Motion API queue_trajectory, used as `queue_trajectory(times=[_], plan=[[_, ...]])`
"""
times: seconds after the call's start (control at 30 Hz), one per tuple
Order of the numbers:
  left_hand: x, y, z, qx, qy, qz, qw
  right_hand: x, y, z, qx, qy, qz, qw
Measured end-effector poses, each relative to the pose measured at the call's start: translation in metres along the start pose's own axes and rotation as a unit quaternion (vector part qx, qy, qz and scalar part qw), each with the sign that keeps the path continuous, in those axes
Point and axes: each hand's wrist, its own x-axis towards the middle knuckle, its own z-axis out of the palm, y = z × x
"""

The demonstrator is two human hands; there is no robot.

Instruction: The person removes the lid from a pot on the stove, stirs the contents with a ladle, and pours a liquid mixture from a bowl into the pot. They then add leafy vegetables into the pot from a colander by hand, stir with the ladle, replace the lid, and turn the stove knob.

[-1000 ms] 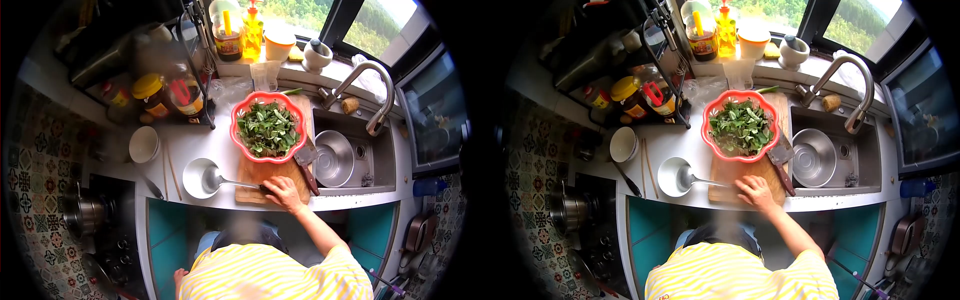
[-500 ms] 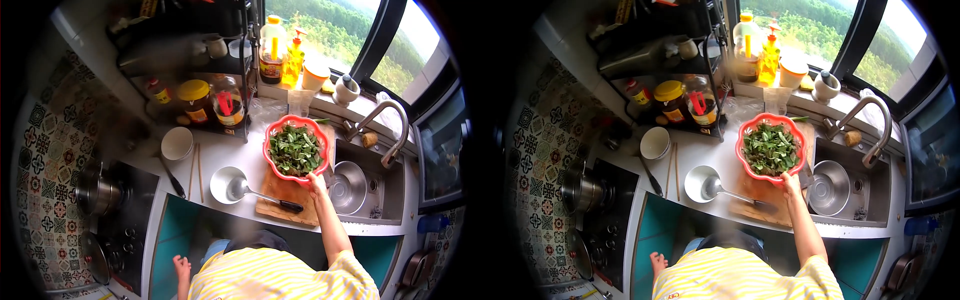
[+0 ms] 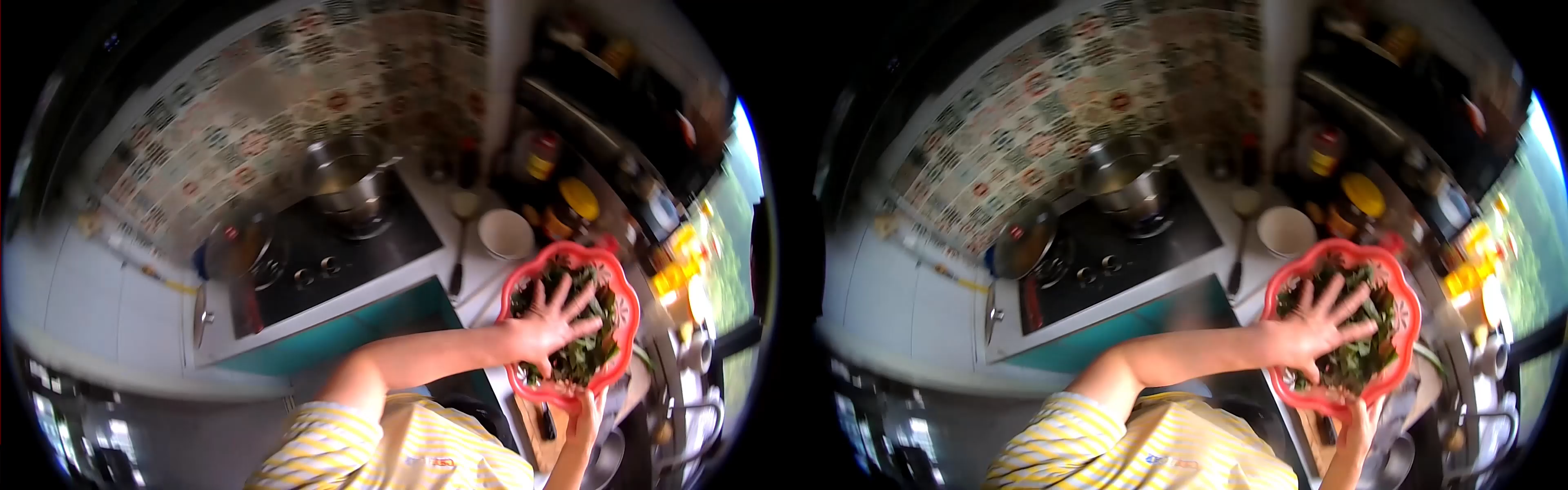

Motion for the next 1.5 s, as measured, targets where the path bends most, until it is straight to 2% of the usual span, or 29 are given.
queue_trajectory(times=[0.1, 0.17, 0.3, 0.37, 0.47, 0.57, 0.63, 0.7, 0.83, 1.03, 1.07, 1.3, 1.5], plan=[[-0.017, -0.018, -0.007, 0.069, -0.1, -0.037, 0.992, 0.007, 0.015, 0.022, -0.012, -0.043, 0.056, 0.997], [-0.027, -0.032, -0.004, 0.139, -0.079, -0.058, 0.985, 0.008, 0.016, 0.039, 0.003, -0.058, 0.067, 0.996], [-0.057, -0.077, -0.017, 0.07, -0.027, -0.053, 0.996, 0.021, 0.031, 0.076, -0.022, -0.082, 0.074, 0.994], [-0.072, -0.101, -0.033, 0.034, -0.04, -0.055, 0.997, 0.024, 0.026, 0.119, -0.032, -0.099, 0.067, 0.992], [-0.098, -0.146, -0.05, -0.003, 0.006, -0.051, 0.999, 0.037, 0.032, 0.172, -0.059, -0.109, 0.083, 0.989], [-0.125, -0.185, -0.08, 0.032, 0.01, -0.051, 0.998, 0.055, 0.042, 0.217, -0.073, -0.097, 0.093, 0.988], [-0.136, -0.212, -0.092, 0.064, 0.107, -0.032, 0.992, 0.064, 0.041, 0.253, -0.065, -0.114, 0.081, 0.988], [-0.143, -0.237, -0.115, 0.063, 0.153, -0.033, 0.986, 0.078, 0.04, 0.276, -0.068, -0.125, 0.084, 0.986], [-0.162, -0.283, -0.176, 0.053, 0.206, -0.035, 0.976, 0.1, 0.022, 0.352, -0.118, -0.128, 0.062, 0.983], [-0.186, -0.349, -0.233, 0.019, 0.311, -0.007, 0.95, 0.125, 0.006, 0.446, -0.18, -0.208, 0.066, 0.959], [-0.195, -0.349, -0.242, 0.033, 0.289, -0.044, 0.956, 0.128, 0.005, 0.457, -0.191, -0.215, 0.072, 0.955], [-0.216, -0.389, -0.246, 0.013, 0.32, -0.043, 0.946, 0.135, 0.018, 0.501, -0.203, -0.236, 0.056, 0.949], [-0.218, -0.401, -0.244, 0.021, 0.283, -0.052, 0.958, 0.148, 0.034, 0.504, -0.209, -0.242, 0.061, 0.945]])
